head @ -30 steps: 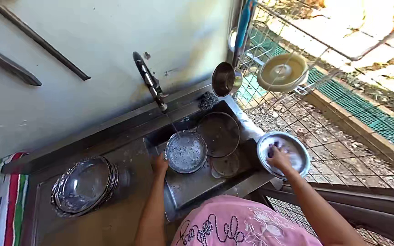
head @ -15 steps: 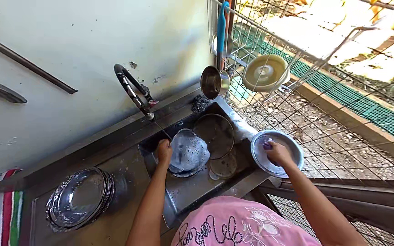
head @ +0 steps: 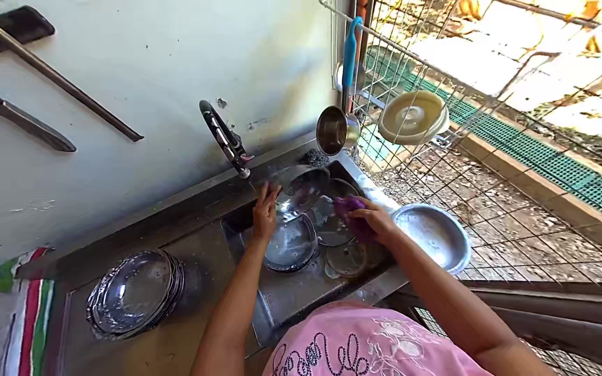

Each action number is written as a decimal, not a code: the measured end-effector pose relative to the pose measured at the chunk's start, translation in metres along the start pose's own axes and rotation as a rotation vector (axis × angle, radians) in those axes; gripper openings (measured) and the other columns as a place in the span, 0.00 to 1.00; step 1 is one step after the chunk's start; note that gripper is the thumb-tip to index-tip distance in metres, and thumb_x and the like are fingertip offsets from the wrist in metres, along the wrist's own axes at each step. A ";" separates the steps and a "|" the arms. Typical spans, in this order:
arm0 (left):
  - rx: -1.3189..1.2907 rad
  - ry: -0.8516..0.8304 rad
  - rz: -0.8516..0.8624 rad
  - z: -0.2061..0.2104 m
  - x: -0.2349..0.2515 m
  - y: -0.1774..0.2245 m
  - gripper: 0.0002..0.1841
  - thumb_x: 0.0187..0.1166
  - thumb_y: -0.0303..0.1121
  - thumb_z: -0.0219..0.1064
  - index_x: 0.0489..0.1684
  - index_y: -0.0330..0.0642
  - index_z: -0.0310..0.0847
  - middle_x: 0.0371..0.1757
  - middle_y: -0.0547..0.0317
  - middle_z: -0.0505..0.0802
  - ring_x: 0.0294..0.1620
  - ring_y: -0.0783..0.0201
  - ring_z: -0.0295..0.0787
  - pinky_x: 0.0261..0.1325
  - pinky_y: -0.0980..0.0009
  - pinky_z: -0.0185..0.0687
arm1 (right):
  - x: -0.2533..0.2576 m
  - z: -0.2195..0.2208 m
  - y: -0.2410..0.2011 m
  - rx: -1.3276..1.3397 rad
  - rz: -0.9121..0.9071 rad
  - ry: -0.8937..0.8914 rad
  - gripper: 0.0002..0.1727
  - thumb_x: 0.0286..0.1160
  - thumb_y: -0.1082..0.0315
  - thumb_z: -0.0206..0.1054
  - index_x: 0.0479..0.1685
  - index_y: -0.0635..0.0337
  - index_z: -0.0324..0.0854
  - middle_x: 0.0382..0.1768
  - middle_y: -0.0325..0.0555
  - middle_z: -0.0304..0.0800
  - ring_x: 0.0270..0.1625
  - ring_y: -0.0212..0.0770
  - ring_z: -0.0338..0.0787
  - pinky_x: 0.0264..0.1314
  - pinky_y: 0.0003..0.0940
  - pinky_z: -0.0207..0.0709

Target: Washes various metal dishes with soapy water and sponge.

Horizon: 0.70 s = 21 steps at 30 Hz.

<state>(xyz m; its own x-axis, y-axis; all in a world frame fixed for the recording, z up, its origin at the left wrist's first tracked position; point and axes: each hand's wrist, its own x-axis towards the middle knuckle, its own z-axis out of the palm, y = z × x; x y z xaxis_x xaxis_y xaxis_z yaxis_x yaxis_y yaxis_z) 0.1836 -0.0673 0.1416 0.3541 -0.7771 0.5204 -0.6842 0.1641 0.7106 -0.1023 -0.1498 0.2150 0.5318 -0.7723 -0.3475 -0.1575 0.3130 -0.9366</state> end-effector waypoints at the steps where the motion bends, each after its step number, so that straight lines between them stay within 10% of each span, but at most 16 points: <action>1: -0.065 0.035 -0.129 0.005 -0.007 0.008 0.19 0.82 0.17 0.53 0.69 0.23 0.80 0.79 0.25 0.76 0.82 0.36 0.73 0.84 0.50 0.67 | 0.015 0.021 0.000 -0.016 -0.028 -0.002 0.23 0.82 0.74 0.58 0.76 0.66 0.71 0.56 0.55 0.86 0.48 0.40 0.89 0.53 0.38 0.84; 5: -0.457 0.142 -0.531 0.026 -0.035 0.050 0.24 0.90 0.23 0.48 0.81 0.16 0.60 0.84 0.25 0.68 0.87 0.50 0.66 0.89 0.63 0.57 | 0.069 0.096 0.018 -0.270 -0.238 0.039 0.30 0.89 0.68 0.57 0.87 0.71 0.59 0.72 0.69 0.80 0.72 0.56 0.85 0.77 0.49 0.76; 8: -0.850 0.137 -0.756 0.033 -0.051 0.072 0.27 0.95 0.33 0.36 0.92 0.32 0.45 0.86 0.40 0.68 0.82 0.61 0.69 0.83 0.65 0.66 | 0.070 0.132 0.042 -0.406 -0.470 -0.033 0.29 0.88 0.70 0.54 0.86 0.74 0.62 0.82 0.71 0.70 0.86 0.60 0.71 0.91 0.49 0.60; 12: -1.042 0.265 -0.997 0.027 -0.063 0.073 0.26 0.96 0.46 0.30 0.73 0.39 0.65 0.53 0.56 0.86 0.52 0.68 0.84 0.56 0.67 0.83 | 0.040 0.126 0.048 -0.665 -0.460 -0.412 0.26 0.87 0.70 0.55 0.81 0.73 0.70 0.79 0.69 0.75 0.86 0.62 0.71 0.92 0.53 0.55; 16: -0.950 0.283 -1.113 0.016 -0.087 0.065 0.29 0.96 0.48 0.35 0.90 0.41 0.53 0.83 0.41 0.72 0.80 0.53 0.73 0.78 0.50 0.72 | 0.035 0.063 0.064 -1.240 -0.411 -0.584 0.28 0.77 0.75 0.65 0.80 0.54 0.78 0.89 0.51 0.66 0.93 0.64 0.56 0.86 0.77 0.48; 21: -0.930 0.025 -1.035 0.048 -0.101 0.084 0.31 0.95 0.44 0.33 0.94 0.38 0.40 0.89 0.39 0.62 0.85 0.54 0.65 0.83 0.54 0.66 | 0.058 0.064 0.080 -1.146 -0.417 -0.103 0.31 0.86 0.71 0.51 0.91 0.63 0.60 0.94 0.60 0.49 0.96 0.65 0.43 0.92 0.73 0.36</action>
<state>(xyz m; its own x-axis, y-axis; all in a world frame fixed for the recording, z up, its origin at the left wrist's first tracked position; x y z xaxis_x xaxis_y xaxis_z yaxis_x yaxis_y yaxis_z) 0.0597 -0.0044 0.1266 0.4511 -0.7829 -0.4285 0.5600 -0.1256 0.8189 -0.0311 -0.1346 0.1230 0.7719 -0.6333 -0.0553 -0.5734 -0.6561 -0.4906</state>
